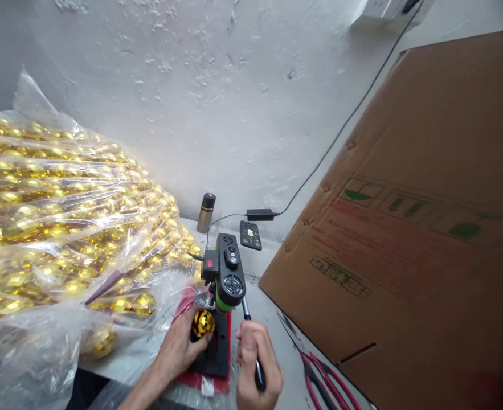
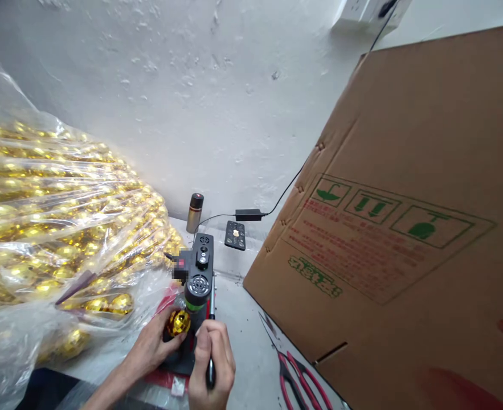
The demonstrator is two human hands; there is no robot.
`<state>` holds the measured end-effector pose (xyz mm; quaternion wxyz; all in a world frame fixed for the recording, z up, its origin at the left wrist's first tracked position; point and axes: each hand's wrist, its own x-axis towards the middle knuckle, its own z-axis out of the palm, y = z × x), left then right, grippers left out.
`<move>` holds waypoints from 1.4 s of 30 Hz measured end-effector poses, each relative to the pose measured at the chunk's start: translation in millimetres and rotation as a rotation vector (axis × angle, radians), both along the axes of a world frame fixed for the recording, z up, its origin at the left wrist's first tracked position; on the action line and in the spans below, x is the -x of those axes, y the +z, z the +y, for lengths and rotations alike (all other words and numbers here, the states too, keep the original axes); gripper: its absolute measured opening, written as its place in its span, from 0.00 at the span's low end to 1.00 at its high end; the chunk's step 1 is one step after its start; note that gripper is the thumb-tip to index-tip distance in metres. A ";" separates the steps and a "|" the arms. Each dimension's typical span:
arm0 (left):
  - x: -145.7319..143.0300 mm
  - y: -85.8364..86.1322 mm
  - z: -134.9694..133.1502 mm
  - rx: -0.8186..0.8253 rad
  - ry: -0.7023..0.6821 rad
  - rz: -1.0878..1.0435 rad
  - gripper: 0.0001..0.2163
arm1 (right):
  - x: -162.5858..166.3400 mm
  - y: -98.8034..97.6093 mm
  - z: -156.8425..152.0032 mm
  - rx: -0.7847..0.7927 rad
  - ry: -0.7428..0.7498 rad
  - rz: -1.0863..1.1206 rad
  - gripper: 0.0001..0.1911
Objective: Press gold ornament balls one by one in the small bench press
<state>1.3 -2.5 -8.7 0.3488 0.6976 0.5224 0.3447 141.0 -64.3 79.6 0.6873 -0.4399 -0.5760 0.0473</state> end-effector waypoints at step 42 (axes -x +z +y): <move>-29.9 -22.7 5.4 -0.087 0.049 0.088 0.19 | 19.2 8.6 -6.8 0.090 -0.038 0.220 0.19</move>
